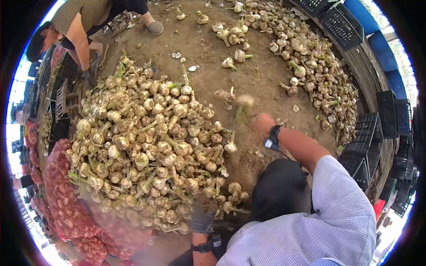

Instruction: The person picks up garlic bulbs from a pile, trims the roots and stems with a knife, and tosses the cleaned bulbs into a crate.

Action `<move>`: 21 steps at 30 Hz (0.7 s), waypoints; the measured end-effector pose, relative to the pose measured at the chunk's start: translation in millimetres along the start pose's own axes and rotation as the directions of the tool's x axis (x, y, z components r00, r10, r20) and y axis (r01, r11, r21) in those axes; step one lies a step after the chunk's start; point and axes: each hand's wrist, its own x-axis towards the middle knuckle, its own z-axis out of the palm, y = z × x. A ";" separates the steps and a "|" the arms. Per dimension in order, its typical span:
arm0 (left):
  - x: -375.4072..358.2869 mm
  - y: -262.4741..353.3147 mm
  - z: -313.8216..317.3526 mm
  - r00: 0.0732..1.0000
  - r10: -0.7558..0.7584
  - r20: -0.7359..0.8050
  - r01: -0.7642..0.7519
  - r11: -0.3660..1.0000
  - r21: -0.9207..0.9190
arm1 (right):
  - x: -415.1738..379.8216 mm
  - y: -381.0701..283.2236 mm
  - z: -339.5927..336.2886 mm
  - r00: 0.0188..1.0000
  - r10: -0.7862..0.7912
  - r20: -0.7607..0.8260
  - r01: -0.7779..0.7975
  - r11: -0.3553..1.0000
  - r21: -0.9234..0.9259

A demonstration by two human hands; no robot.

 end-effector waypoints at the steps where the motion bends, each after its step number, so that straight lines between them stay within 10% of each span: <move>1: -0.6 -2.9 2.4 1.000 0.015 -0.001 -0.015 1.000 0.021 | 15.2 5.6 -13.7 0.976 0.173 -0.134 -0.152 0.976 0.155; 6: -2.7 14.8 -2.0 0.999 0.030 0.044 -0.032 0.999 0.042 | 39.3 9.6 -44.0 0.953 0.027 -0.301 0.022 0.987 0.157; 9: -7.3 33.9 -2.0 0.999 -0.043 0.013 0.044 0.997 -0.064 | 27.9 -45.9 -33.0 0.997 -0.036 0.065 0.024 0.985 0.172; 14: -17.8 34.2 6.9 0.996 -0.033 -0.077 0.026 0.995 -0.093 | 56.4 -65.9 13.0 0.974 -0.048 0.220 0.019 0.991 0.132; 15: -23.7 48.5 2.4 0.992 -0.108 -0.072 0.098 0.987 -0.128 | 61.1 -59.5 -3.7 0.958 -0.226 0.179 0.243 0.967 -0.081; 18: -34.7 38.6 11.7 0.986 -0.115 -0.119 0.089 0.976 -0.200 | 97.2 7.2 -32.5 0.959 0.136 -0.249 -0.068 0.962 0.263; 21: -37.4 27.5 23.2 0.982 -0.123 -0.142 0.088 0.968 -0.234 | 93.3 23.4 -58.6 0.926 0.266 -0.269 -0.129 0.890 0.438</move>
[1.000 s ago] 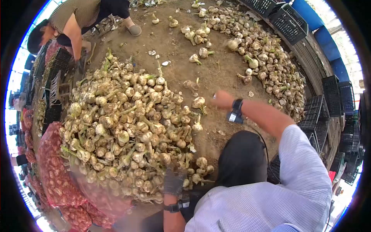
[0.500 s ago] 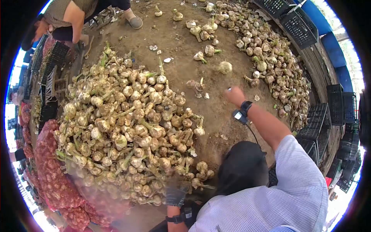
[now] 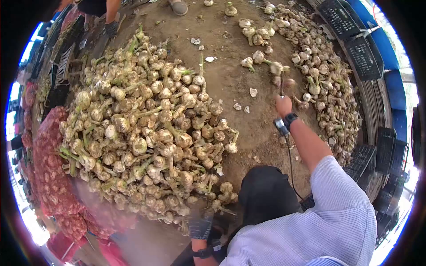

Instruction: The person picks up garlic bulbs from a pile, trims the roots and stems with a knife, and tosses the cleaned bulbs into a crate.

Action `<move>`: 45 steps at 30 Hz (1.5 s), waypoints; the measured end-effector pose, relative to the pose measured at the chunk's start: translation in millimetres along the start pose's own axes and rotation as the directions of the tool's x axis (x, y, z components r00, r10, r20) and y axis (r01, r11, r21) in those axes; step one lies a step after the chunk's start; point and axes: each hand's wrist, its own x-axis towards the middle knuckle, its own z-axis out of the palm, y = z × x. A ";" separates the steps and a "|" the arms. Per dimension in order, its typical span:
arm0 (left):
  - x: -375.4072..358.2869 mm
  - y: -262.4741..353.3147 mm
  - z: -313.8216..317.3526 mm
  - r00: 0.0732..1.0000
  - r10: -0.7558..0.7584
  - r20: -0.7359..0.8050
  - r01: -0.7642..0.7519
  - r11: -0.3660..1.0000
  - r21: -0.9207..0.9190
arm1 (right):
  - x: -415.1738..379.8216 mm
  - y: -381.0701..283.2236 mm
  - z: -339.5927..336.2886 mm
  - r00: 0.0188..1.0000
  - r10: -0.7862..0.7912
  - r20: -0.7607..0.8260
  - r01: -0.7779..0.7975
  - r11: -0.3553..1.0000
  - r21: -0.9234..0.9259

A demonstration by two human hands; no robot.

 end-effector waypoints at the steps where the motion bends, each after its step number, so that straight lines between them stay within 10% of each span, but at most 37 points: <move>1: 0.1 -0.7 4.2 1.000 -0.021 -0.008 0.021 1.000 -0.011 | -13.8 -6.4 7.4 0.997 -0.082 0.009 0.082 0.997 -0.014; 5: -0.6 3.8 7.6 0.999 0.038 0.004 -0.038 0.997 0.066 | -70.3 -50.6 69.7 0.853 -0.396 0.339 0.379 0.918 0.119; 13: -27.8 57.5 -2.4 0.996 -0.042 -0.077 0.050 0.992 0.114 | -94.4 -138.1 144.6 0.689 -0.292 0.663 0.565 0.790 -0.239; 20: -1.2 66.8 5.4 0.964 0.147 -0.219 -0.125 0.986 0.115 | -121.5 -147.1 49.7 0.609 -0.523 0.596 0.571 0.811 0.127; 28: 45.0 116.2 9.7 0.980 0.142 -0.138 -0.194 0.833 -0.518 | -224.1 -213.1 -49.6 -0.032 -0.659 0.751 0.614 0.580 0.535; 31: 50.9 79.5 19.9 0.941 0.332 -0.070 -0.329 0.845 -0.421 | -264.9 -235.2 -42.4 -0.214 -0.628 0.748 0.692 0.443 0.570; 36: 16.4 102.2 10.4 0.980 0.150 -0.133 -0.186 0.430 -0.884 | -297.0 -229.9 -29.3 -0.378 -0.605 0.701 0.735 0.263 0.624; 40: 24.9 93.9 4.6 0.986 0.129 -0.109 -0.169 0.751 -0.638 | -297.2 -219.3 -30.0 -0.161 -0.544 0.823 0.797 0.420 0.434; 42: 23.5 94.7 7.9 0.915 0.221 -0.337 -0.399 0.613 -0.682 | -306.8 -229.6 -34.3 -0.112 -0.467 0.877 0.719 0.571 0.396; 45: 9.6 104.2 -12.8 0.866 0.324 -0.382 -0.488 0.714 -0.501 | -308.5 -221.1 -38.7 -0.182 -0.665 0.724 0.794 0.335 0.508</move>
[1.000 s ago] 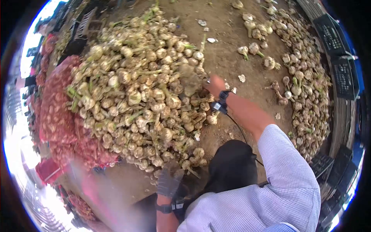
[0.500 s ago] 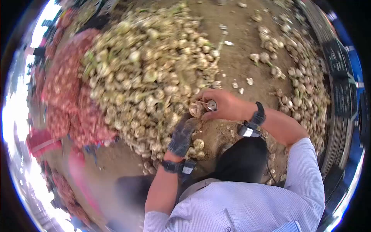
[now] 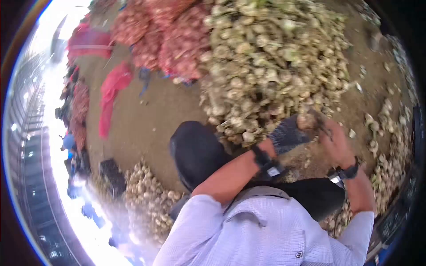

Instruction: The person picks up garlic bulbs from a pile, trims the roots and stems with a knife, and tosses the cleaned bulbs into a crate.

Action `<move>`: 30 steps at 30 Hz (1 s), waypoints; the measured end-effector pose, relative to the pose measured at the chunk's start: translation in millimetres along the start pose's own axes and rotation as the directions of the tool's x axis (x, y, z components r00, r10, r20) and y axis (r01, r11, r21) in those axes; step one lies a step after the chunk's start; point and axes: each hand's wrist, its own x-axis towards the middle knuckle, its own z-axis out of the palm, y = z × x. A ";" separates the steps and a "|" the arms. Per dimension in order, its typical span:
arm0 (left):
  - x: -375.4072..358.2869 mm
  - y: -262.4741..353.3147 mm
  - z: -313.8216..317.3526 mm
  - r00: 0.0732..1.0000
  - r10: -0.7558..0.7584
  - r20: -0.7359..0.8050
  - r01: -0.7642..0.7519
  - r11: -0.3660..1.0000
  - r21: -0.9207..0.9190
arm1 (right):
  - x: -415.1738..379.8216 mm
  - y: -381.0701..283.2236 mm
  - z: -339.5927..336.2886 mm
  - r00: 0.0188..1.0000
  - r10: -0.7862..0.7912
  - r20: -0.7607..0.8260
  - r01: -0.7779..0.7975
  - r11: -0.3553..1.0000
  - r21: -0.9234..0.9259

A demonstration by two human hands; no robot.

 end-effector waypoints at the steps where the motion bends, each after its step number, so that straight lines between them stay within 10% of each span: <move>1: 1.3 -0.8 -0.3 0.999 -0.007 0.039 0.011 0.995 -0.096 | -2.2 14.1 2.3 0.994 -0.105 0.014 0.106 0.993 -0.058; 3: -0.8 -2.5 0.5 0.999 0.034 0.009 -0.029 0.938 -0.344 | -2.9 -5.9 -2.6 0.989 0.089 0.119 -0.072 0.988 -0.140; 5: 4.5 -7.6 -12.1 0.991 0.005 0.133 -0.050 0.938 0.342 | 0.9 -10.1 -2.3 0.983 0.105 0.149 -0.073 0.976 -0.207; 6: 9.2 -34.7 -13.2 0.965 0.159 0.209 -0.234 0.884 0.405 | 0.1 -10.2 -0.5 0.988 0.115 0.103 -0.092 0.974 -0.205; 11: 6.0 -81.8 -15.1 0.959 0.092 0.269 -0.172 0.942 0.290 | -12.7 -22.7 9.9 0.991 0.136 -0.008 -0.134 0.957 -0.258; 15: 1.4 -58.9 -25.5 0.940 -0.191 0.283 0.174 0.981 0.084 | -16.6 -27.9 24.5 0.980 0.193 -0.051 -0.200 0.936 -0.290; 23: -2.2 -32.8 -48.2 0.918 0.102 0.384 -0.317 0.772 0.551 | -24.2 -13.0 69.4 0.951 0.205 -0.230 -0.258 0.938 -0.230; 30: -2.5 -13.1 -52.3 0.942 -0.014 0.335 -0.154 0.869 0.470 | -24.5 -10.3 97.0 0.929 0.246 -0.277 -0.303 0.935 -0.184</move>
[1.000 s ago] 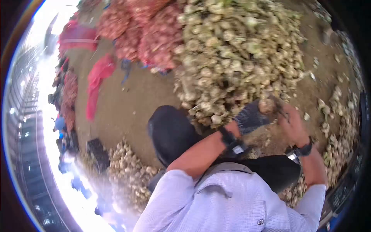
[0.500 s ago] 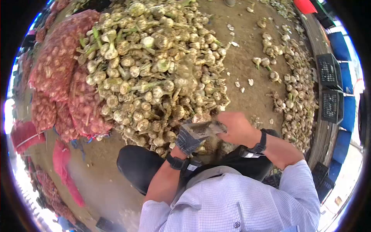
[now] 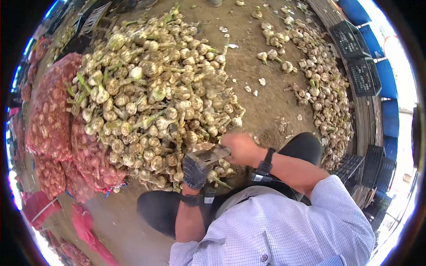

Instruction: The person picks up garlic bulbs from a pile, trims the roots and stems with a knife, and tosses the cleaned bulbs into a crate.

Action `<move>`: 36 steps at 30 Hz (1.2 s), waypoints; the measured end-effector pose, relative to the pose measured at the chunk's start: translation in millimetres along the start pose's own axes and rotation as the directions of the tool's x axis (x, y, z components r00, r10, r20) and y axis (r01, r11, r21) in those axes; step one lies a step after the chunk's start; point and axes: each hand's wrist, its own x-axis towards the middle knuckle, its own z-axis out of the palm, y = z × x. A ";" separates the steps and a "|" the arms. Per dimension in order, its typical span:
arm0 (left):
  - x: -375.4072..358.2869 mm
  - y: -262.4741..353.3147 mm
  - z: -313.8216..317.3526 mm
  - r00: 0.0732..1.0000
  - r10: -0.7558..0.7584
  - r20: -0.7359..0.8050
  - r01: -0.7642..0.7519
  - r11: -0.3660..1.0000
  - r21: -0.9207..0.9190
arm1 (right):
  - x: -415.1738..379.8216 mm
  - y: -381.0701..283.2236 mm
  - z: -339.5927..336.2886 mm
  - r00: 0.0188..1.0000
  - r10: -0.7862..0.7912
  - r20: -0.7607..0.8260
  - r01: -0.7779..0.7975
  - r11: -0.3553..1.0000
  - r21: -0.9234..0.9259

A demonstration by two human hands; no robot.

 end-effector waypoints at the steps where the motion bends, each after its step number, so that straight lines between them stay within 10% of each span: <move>1: -8.5 -20.3 9.7 0.998 -0.062 -0.020 0.057 0.980 -0.189 | -1.4 4.6 6.6 0.998 0.030 0.060 -0.031 0.999 0.027; 12: -32.2 -28.1 22.3 0.998 -0.050 -0.048 0.062 0.956 0.287 | -7.2 28.4 31.8 0.965 0.227 0.131 -0.231 0.973 0.014; 15: -33.4 -2.7 3.8 0.980 0.103 -0.168 -0.118 0.990 -0.081 | -14.0 125.2 56.9 0.899 0.411 0.148 -0.356 0.886 -0.296; 17: -24.9 -4.8 -3.1 0.988 -0.109 -0.110 0.039 0.861 -0.506 | 8.4 66.7 10.9 0.888 0.453 0.086 -0.454 0.891 -0.005; 20: -4.5 5.7 -13.5 0.959 0.153 -0.237 -0.199 0.962 -0.185 | 18.8 38.6 -15.3 0.912 0.395 0.109 -0.401 0.803 0.442; 22: 1.6 11.6 -0.7 0.975 -0.208 -0.078 0.153 0.883 -0.445 | 15.7 9.2 -22.6 0.877 0.433 0.209 -0.462 0.637 0.617; 24: 10.9 17.3 18.5 0.985 -0.132 -0.113 0.101 0.965 -0.241 | 4.4 -14.0 -29.2 0.889 0.424 0.171 -0.395 0.525 0.754; 25: 11.1 -2.2 23.3 0.999 -0.036 -0.033 0.027 0.973 -0.229 | 8.6 -8.8 -34.0 0.881 0.387 0.274 -0.473 0.673 0.569; 26: 11.2 29.7 8.8 0.998 -0.053 0.015 0.053 0.999 0.013 | 9.5 -4.3 -20.1 0.895 0.386 0.222 -0.425 0.590 0.687; 28: 16.6 -24.4 9.1 0.991 -0.093 0.099 0.102 0.991 -0.088 | 9.2 -0.5 3.8 0.937 0.337 0.095 -0.260 0.488 0.833; 34: 45.7 -4.1 22.3 0.988 -0.100 0.115 0.089 0.992 0.093 | 39.7 -3.0 26.6 0.842 0.140 -0.520 0.053 0.939 0.339; 36: 47.0 -0.4 22.4 0.990 -0.088 0.112 0.075 0.990 0.116 | 21.9 0.1 13.1 0.872 -0.080 -0.483 0.249 0.921 0.298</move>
